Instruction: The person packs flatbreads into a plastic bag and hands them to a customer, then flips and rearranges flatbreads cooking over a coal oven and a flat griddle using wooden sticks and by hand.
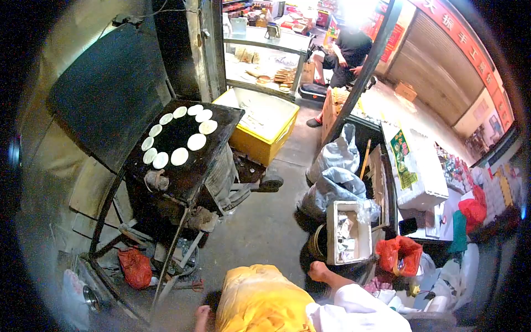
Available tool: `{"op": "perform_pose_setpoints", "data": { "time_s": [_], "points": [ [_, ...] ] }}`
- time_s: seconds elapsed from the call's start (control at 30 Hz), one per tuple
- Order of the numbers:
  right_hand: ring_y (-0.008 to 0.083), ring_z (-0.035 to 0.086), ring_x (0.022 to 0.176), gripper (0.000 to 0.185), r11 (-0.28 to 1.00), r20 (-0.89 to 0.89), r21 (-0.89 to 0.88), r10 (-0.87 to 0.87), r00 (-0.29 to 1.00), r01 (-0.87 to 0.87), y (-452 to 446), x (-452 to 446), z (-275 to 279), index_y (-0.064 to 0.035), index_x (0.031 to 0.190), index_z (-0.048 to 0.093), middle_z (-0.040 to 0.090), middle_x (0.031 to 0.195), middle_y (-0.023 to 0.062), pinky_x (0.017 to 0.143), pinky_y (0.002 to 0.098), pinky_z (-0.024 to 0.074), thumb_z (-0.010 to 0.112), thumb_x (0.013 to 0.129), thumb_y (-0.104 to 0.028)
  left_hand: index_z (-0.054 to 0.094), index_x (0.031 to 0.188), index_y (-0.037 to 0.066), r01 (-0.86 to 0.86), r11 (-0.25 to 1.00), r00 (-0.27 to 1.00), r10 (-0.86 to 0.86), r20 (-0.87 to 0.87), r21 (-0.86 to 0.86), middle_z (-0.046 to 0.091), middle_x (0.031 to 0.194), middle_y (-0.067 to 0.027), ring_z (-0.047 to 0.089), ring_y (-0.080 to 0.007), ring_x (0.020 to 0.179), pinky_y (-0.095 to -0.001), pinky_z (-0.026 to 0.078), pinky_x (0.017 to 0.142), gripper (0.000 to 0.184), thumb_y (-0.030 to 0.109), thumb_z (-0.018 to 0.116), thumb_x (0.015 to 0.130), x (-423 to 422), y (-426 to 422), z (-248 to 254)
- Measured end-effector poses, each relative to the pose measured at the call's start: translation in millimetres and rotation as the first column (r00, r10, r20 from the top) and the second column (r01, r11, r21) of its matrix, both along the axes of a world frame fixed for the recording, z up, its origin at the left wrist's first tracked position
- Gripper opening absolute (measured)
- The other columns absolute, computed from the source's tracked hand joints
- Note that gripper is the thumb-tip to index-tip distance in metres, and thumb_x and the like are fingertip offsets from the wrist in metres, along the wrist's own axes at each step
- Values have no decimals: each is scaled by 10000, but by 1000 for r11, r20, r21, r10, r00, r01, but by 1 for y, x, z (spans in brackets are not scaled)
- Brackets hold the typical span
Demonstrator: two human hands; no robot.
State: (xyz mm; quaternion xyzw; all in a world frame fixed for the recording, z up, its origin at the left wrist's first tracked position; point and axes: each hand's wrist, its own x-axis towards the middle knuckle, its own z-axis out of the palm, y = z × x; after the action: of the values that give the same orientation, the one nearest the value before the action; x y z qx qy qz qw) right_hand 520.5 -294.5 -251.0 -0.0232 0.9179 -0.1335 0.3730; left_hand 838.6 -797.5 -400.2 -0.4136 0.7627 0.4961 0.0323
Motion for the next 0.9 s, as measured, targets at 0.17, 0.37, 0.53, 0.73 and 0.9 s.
{"op": "perform_pose_setpoints", "data": {
  "time_s": [0.17, 0.37, 0.53, 0.73, 0.9],
  "points": [
    [326, 664, 797, 170, 991, -62, -81, 100, 993, -105, -16, -12, -18, -39, 819, 692, 684, 852, 188, 725, 396, 541, 699, 740, -189, 680, 843, 18, -59, 989, 969, 25, 245, 132, 683, 755, -71, 610, -161, 620, -328, 514, 656, 269, 277, 636, 899, -56, 12, 83],
    [284, 671, 741, 165, 984, -91, -168, 36, 995, -51, -42, -9, -5, -26, 841, 675, 687, 815, 167, 691, 380, 541, 685, 774, -176, 684, 861, 0, -223, 937, 969, 183, 166, 267, 692, 747, -66, 626, -154, 640, -329, 522, 655, 286, 282, 650, 891, -44, 7, 78],
    [170, 672, 633, 162, 928, -6, -231, -303, 953, 294, -46, 22, -10, -32, 900, 687, 693, 773, 95, 641, 330, 551, 659, 842, -181, 683, 893, 31, 18, 997, 994, -25, 106, 73, 699, 770, -79, 648, -156, 676, -333, 535, 656, 218, 244, 684, 850, 17, -27, 20],
    [237, 691, 845, 271, 995, 59, 9, -104, 993, 104, -53, 69, -10, -79, 999, 698, 717, 919, 107, 798, 337, 548, 716, 755, -195, 659, 846, 62, 85, 995, 982, -75, 173, -50, 675, 717, -82, 640, -178, 650, -336, 533, 659, 130, 75, 710, 727, 72, -49, 8],
    [280, 643, 1025, 345, 997, -58, 9, -78, 995, 78, -67, 106, -28, -108, 1070, 684, 678, 1091, 130, 910, 351, 508, 669, 727, -138, 641, 862, 74, -13, 998, 997, 17, 78, -55, 619, 716, -55, 603, -169, 664, -314, 505, 641, 254, 5, 703, 626, 115, -66, -8]
  ]
}}
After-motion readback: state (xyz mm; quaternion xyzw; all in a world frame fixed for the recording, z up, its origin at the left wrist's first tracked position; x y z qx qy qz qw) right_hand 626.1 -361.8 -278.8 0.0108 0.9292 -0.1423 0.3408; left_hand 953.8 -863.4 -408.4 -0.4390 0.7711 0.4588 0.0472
